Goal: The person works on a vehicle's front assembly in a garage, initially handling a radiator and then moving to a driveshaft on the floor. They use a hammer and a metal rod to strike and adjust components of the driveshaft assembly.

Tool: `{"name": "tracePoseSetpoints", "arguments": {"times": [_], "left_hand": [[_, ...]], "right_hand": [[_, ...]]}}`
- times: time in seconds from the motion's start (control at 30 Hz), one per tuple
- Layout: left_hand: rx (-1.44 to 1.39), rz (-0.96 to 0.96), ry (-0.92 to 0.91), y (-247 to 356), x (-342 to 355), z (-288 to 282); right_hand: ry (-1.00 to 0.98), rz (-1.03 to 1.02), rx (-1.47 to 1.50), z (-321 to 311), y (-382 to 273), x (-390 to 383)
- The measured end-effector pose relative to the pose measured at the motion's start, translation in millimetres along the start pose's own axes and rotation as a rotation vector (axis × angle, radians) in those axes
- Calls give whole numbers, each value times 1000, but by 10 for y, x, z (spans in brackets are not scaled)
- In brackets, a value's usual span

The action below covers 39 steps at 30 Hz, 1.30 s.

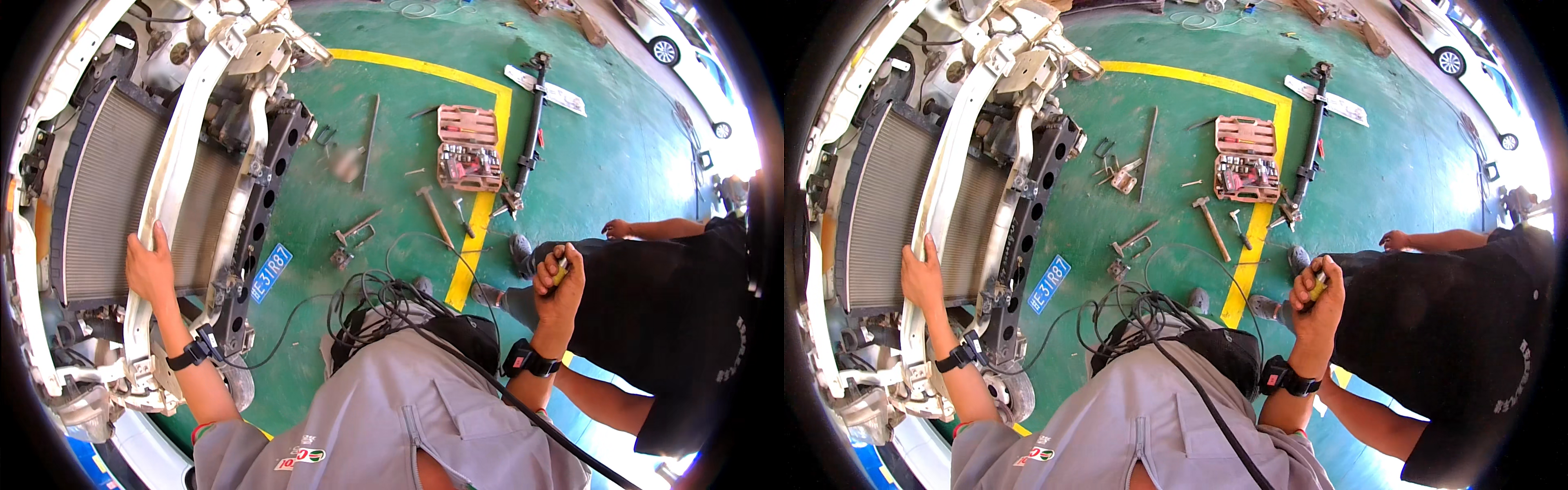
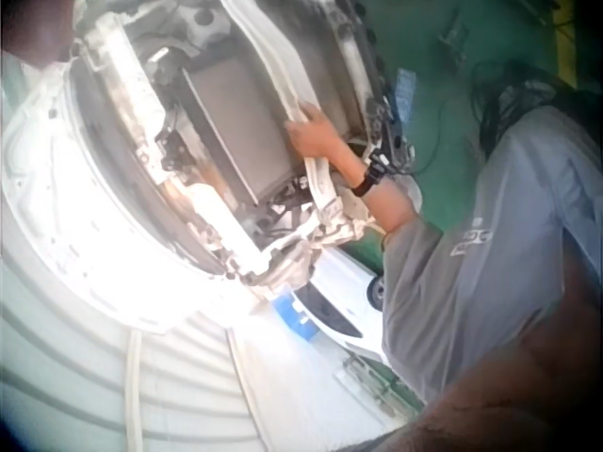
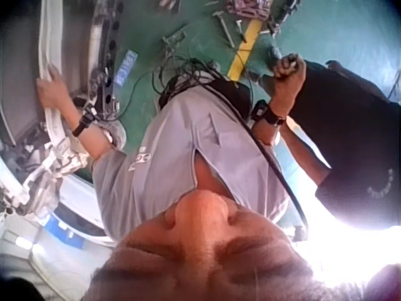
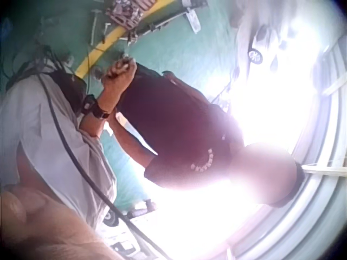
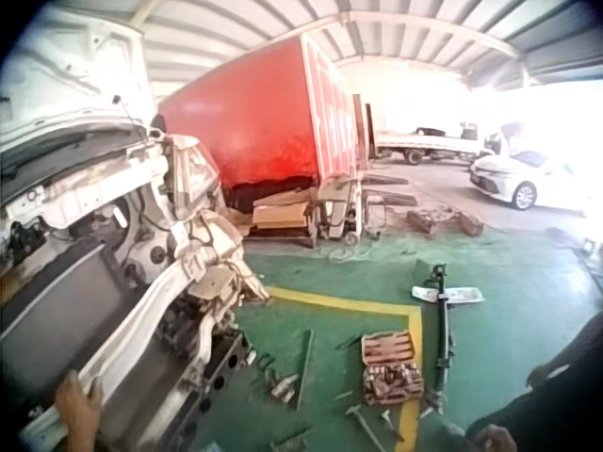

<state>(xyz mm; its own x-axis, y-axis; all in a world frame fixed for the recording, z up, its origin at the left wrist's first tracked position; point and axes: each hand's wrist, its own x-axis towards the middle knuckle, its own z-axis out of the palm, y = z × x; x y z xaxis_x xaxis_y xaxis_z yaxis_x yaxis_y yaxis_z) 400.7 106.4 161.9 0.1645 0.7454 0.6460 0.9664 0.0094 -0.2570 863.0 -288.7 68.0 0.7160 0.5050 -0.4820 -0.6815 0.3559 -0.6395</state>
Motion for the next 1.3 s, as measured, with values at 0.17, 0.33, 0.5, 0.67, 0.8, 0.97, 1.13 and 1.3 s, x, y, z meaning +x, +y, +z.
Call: {"name": "tracePoseSetpoints", "arguments": {"times": [0.17,0.33,0.5,0.67,0.8,0.97,1.13,1.3], "left_hand": [[25,-19,-29,7,9,66],[58,-59,-100,12,33,6],[91,-73,-110,-41,19,77],[121,-89,-81,29,33,55],[127,-107,-51,59,57,68],[135,-141,-69,11,25,90],[135,-148,-126,18,49,55],[114,-88,-88,-162,35,219]], "right_hand": [[-8,19,-26,-11,-71,114],[-35,46,-11,-47,-99,231],[-37,48,7,-105,-137,293],[-29,-5,43,-151,-176,325],[-14,-49,77,-144,-220,329],[26,-84,86,-129,-275,366],[18,-35,85,-143,-232,576],[-21,-1,61,52,-104,888]]}}
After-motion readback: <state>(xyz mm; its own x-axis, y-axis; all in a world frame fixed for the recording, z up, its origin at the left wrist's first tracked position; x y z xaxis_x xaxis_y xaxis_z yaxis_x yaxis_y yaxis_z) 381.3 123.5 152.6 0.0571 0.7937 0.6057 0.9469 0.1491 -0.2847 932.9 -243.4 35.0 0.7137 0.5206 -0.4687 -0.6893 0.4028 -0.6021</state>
